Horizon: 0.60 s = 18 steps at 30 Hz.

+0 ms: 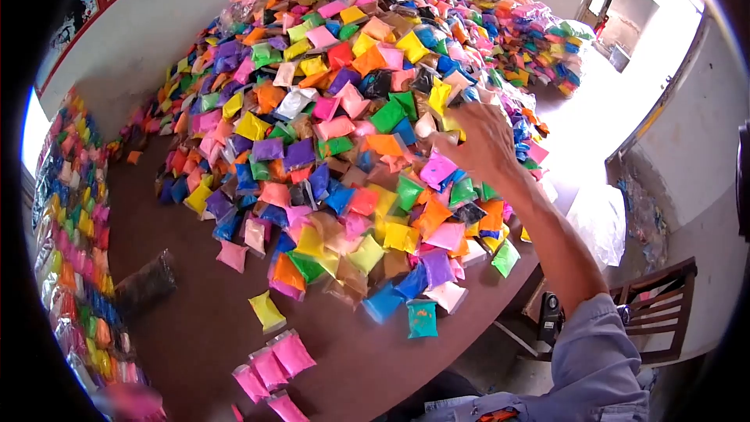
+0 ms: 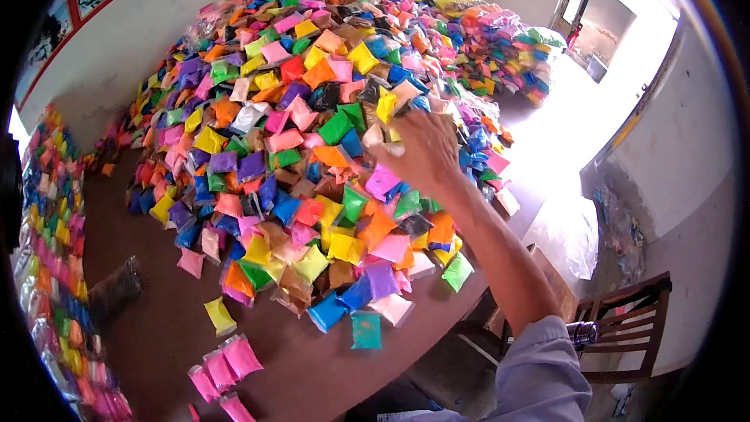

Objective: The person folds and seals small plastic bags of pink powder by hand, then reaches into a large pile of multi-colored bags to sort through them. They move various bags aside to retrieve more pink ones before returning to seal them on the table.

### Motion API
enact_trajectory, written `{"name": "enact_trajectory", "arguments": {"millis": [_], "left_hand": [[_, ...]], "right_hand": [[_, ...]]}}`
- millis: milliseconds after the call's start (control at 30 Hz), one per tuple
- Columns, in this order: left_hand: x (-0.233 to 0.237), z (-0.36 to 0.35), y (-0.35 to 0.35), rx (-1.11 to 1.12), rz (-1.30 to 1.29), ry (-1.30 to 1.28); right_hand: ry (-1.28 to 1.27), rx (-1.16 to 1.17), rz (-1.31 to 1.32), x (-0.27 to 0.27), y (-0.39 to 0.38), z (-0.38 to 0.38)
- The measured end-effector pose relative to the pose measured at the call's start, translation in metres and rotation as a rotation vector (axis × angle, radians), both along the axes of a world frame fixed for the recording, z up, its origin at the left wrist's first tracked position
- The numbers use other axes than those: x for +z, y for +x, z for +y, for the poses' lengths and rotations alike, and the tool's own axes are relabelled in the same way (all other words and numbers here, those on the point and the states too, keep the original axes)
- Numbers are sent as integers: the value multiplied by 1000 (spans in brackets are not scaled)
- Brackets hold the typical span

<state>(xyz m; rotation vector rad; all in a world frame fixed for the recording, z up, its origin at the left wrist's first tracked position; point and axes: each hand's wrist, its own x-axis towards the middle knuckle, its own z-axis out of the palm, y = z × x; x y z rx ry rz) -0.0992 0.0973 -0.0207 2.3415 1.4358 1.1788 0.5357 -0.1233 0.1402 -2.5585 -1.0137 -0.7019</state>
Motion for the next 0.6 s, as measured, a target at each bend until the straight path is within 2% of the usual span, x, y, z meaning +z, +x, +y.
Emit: {"name": "enact_trajectory", "arguments": {"millis": [133,267,333,367,400,467,600], "left_hand": [[25,-4,20,-105,-35,5],[5,0,0,-60,-31,-27],[-1,0,-3,-17,-1,-50],[-3,0,-4,-22,-33,-65],[-3,0,-4,-26,-67,-80],[1,-1,-2,-30,-67,-77],[12,-1,3,-71,-15,-29]], "right_hand": [[-128,-15,196,-19,-38,-8],[71,72,152,-33,-32,-14],[391,216,573,-27,-29,-16],[452,245,762,-28,-25,-19],[449,247,757,-22,-28,-20],[507,226,1080,-11,-35,-21],[572,295,1156,-9,-43,-19]]}}
